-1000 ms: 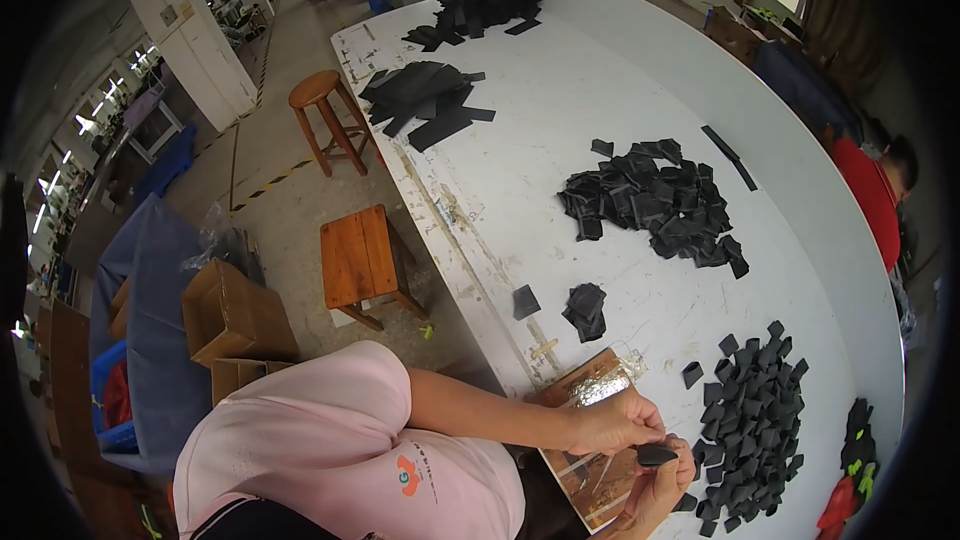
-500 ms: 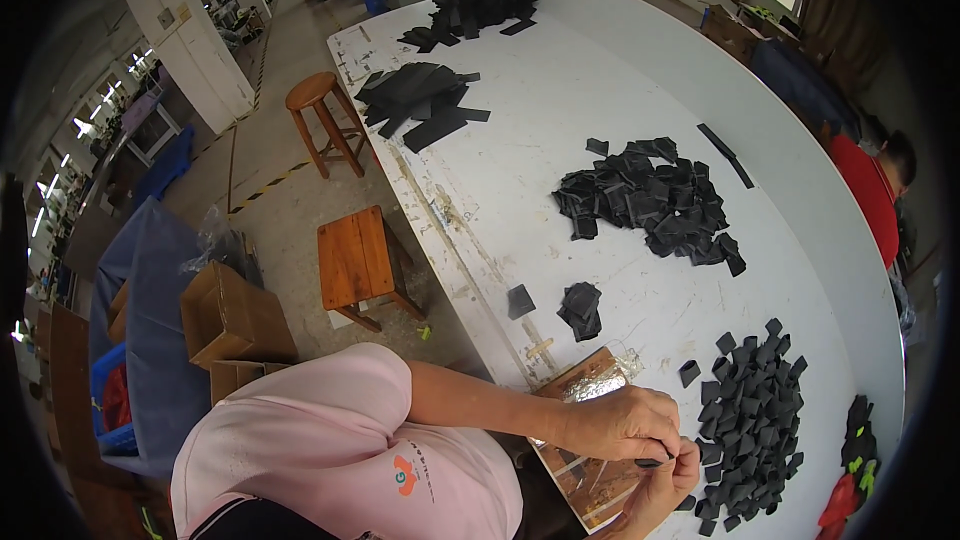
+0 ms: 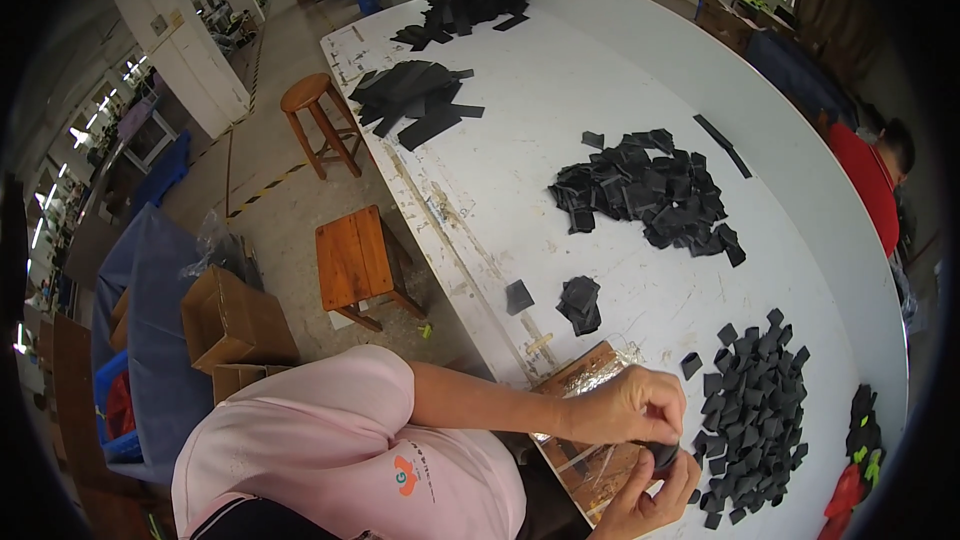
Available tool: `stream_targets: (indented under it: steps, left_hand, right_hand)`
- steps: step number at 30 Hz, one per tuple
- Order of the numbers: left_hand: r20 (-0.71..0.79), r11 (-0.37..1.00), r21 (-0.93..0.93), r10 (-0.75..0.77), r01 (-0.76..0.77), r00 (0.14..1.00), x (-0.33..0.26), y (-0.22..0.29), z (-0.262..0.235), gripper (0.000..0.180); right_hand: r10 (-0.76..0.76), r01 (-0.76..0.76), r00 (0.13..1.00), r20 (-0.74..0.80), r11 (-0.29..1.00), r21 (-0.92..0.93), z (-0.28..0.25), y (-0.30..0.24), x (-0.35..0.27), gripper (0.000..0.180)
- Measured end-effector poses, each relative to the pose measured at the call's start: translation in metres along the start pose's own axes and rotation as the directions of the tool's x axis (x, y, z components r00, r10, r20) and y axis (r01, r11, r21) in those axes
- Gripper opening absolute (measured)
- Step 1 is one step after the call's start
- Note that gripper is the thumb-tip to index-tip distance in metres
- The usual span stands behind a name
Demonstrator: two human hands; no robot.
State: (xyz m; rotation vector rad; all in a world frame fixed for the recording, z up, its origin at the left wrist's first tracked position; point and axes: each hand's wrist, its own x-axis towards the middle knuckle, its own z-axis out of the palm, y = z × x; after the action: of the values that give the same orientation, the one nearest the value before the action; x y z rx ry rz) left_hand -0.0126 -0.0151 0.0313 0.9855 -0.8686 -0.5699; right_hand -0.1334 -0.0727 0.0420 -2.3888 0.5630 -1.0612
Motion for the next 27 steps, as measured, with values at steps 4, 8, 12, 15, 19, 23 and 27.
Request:
stream_targets:
  steps: [4, 8, 12, 15, 19, 23, 27]
  left_hand:
    - [-0.029, 0.943, -0.235, -0.250, 0.236, 0.968, 0.005, 0.003, -0.010, 0.002]
    - [-0.106, 0.945, -0.225, -0.264, 0.235, 0.959, -0.001, 0.005, -0.023, 0.006]
    - [-0.012, 0.929, -0.304, -0.224, 0.210, 0.974, -0.001, 0.001, -0.021, 0.005]
    - [0.036, 0.944, -0.254, -0.209, 0.211, 0.977, -0.002, -0.004, -0.019, 0.004]
    - [0.070, 0.985, -0.055, -0.157, 0.161, 0.985, 0.000, 0.003, -0.015, 0.007]
    - [0.263, 0.954, 0.299, -0.050, -0.033, 0.964, 0.007, 0.013, -0.012, 0.013]
    - [0.215, 0.907, 0.418, -0.052, -0.044, 0.975, 0.008, 0.012, -0.006, 0.012]
  right_hand:
    - [0.019, -0.017, 0.999, -0.031, 0.999, 0.034, -0.002, -0.003, 0.010, 0.013]
    - [-0.027, 0.029, 0.999, -0.040, 0.998, 0.056, 0.007, -0.007, 0.022, 0.016]
    - [0.024, -0.007, 0.996, -0.088, 0.982, 0.190, 0.017, 0.018, 0.010, 0.008]
    - [0.058, -0.027, 0.990, -0.127, 0.972, 0.232, 0.022, 0.026, 0.004, 0.008]
    - [0.127, -0.102, 0.990, -0.060, 0.944, 0.315, 0.016, 0.025, 0.005, 0.007]
    - [0.220, -0.214, 0.975, 0.033, 0.887, 0.409, 0.007, 0.028, 0.006, 0.007]
    - [0.204, -0.196, 0.978, 0.031, 0.866, 0.461, 0.008, 0.032, 0.005, 0.007]
